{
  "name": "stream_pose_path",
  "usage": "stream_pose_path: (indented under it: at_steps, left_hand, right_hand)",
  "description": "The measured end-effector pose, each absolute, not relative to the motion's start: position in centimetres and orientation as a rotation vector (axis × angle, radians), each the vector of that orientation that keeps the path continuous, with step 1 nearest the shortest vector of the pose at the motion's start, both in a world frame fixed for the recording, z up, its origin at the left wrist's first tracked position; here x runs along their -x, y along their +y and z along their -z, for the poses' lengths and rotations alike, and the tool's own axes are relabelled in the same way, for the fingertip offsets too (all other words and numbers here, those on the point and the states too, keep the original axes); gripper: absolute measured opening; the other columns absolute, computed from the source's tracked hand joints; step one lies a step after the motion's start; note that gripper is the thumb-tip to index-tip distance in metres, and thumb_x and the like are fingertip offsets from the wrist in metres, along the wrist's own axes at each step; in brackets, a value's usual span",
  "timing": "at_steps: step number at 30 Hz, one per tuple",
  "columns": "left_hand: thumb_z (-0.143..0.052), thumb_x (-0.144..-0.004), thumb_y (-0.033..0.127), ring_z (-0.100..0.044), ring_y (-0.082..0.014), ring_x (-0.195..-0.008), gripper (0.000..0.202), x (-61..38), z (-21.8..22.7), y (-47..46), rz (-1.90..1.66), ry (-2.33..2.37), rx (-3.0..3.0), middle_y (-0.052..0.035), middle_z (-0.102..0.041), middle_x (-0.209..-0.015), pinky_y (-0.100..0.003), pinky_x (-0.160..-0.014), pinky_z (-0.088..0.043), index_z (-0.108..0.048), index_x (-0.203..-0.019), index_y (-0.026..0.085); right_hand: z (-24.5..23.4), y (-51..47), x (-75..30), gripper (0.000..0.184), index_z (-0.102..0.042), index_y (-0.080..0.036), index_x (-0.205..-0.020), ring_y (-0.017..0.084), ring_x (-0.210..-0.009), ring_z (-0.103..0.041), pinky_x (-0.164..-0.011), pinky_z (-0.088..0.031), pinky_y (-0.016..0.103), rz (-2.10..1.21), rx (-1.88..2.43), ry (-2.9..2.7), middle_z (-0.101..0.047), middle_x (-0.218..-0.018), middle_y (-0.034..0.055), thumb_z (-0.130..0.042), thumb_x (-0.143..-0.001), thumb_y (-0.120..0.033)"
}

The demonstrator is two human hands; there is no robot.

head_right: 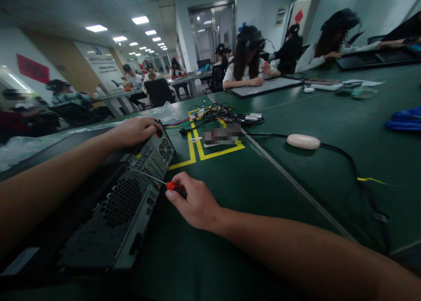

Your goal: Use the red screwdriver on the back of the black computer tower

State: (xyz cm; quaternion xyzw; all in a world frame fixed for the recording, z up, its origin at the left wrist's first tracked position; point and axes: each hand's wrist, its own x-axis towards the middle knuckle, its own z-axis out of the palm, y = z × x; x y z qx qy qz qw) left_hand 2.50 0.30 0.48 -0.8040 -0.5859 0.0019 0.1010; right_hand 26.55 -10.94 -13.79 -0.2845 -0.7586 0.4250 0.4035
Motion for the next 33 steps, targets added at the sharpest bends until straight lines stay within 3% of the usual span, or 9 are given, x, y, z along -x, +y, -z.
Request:
stream_pose_path:
  at_steps: [8, 14, 33]
  left_hand:
    - [-0.027, -0.094, 0.039, -0.070, -0.0281, -0.119, 0.059, -2.64, -0.57, 0.23, -0.014, -1.741, 2.369, -0.0087, -0.076, -0.132, -0.037, -0.109, -0.050, -0.079, -0.114, 0.019]
    - [-0.026, -0.094, 0.040, -0.070, -0.0272, -0.118, 0.060, -2.52, -0.43, 0.31, -0.010, -1.734, 2.361, -0.0079, -0.076, -0.131, -0.036, -0.109, -0.050, -0.080, -0.114, 0.020]
    - [-0.026, -0.094, 0.039, -0.069, -0.0283, -0.121, 0.061, -2.52, -0.40, 0.36, -0.025, -1.743, 2.343, -0.0084, -0.075, -0.134, -0.036, -0.108, -0.050, -0.079, -0.118, 0.020]
  right_hand:
    - [13.89, -10.86, -26.51, 0.015, -0.064, -0.020, -0.102, 0.016, -0.071, -0.058, -0.068, -0.043, 0.030, -1.054, 0.699, -1.930, -0.062, -0.081, -0.0012, -0.058, -0.104, -0.034]
    - [14.13, -10.84, -26.53, 0.023, -0.056, -0.023, -0.111, 0.017, -0.075, -0.063, -0.072, -0.047, 0.031, -1.078, 0.727, -1.907, -0.067, -0.087, -0.0015, -0.070, -0.097, -0.033]
    - [13.99, -10.83, -26.53, 0.013, -0.055, -0.023, -0.106, 0.017, -0.075, -0.061, -0.074, -0.048, 0.033, -1.078, 0.729, -1.913, -0.066, -0.088, -0.0007, -0.065, -0.099, -0.029]
